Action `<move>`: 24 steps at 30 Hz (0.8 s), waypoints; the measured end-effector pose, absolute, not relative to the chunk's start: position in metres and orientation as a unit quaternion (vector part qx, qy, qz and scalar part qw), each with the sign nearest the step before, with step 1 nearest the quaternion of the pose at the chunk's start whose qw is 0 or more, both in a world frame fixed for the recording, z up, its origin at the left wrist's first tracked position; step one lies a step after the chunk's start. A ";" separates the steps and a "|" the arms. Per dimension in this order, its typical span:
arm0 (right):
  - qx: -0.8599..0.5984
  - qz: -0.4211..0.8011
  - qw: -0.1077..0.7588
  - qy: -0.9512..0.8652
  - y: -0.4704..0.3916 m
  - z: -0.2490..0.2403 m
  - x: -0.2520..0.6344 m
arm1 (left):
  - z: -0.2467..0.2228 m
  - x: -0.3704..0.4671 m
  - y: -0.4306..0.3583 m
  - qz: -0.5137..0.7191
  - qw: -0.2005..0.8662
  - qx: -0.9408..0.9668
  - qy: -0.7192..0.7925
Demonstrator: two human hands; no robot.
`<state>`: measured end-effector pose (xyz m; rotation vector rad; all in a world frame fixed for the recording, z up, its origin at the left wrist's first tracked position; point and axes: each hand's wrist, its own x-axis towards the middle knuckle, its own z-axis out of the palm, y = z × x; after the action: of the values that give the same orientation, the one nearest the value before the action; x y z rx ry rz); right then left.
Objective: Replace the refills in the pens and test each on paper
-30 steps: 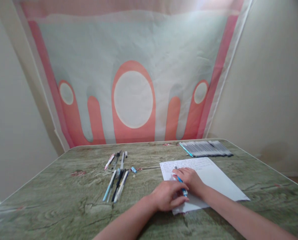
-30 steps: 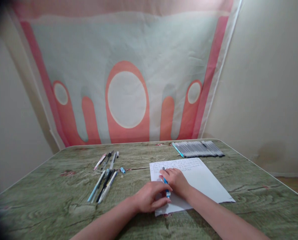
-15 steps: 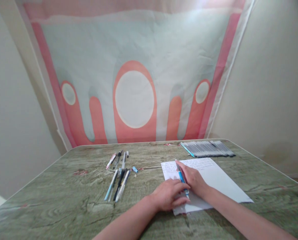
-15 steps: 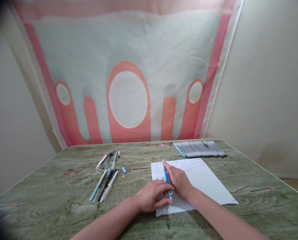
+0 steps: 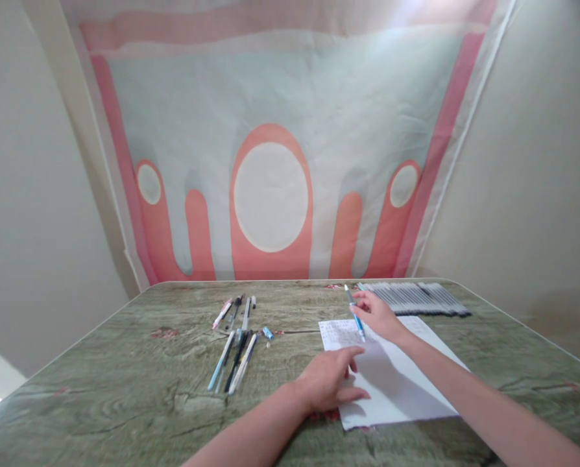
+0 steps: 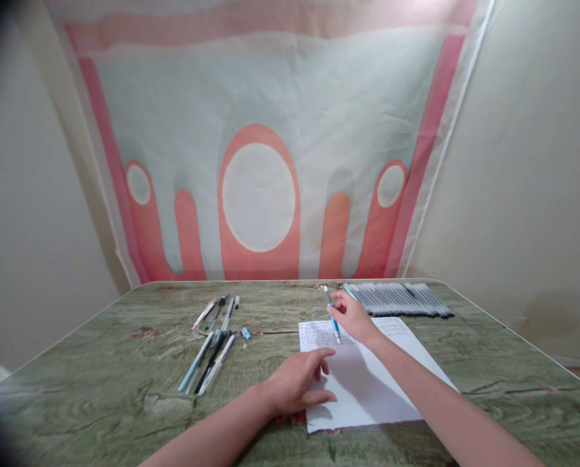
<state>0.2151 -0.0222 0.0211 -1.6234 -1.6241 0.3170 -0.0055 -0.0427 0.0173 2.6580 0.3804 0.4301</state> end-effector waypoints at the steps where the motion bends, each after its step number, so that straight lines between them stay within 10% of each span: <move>1: -0.686 0.064 0.345 -0.637 -0.010 0.022 0.226 | 0.015 -0.005 -0.041 0.152 0.209 0.957 0.130; 6: -0.785 -0.096 0.137 -0.597 0.034 0.013 0.259 | 0.008 -0.003 -0.036 0.142 0.176 0.971 0.077; 24: -0.796 -0.206 0.107 -0.558 0.039 -0.021 0.272 | 0.008 -0.003 -0.034 0.142 0.176 0.972 0.067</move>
<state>0.2722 0.0388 -0.0214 -2.3443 -1.6434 -0.6079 -0.0033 -0.0338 0.0075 2.7527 0.1890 0.4036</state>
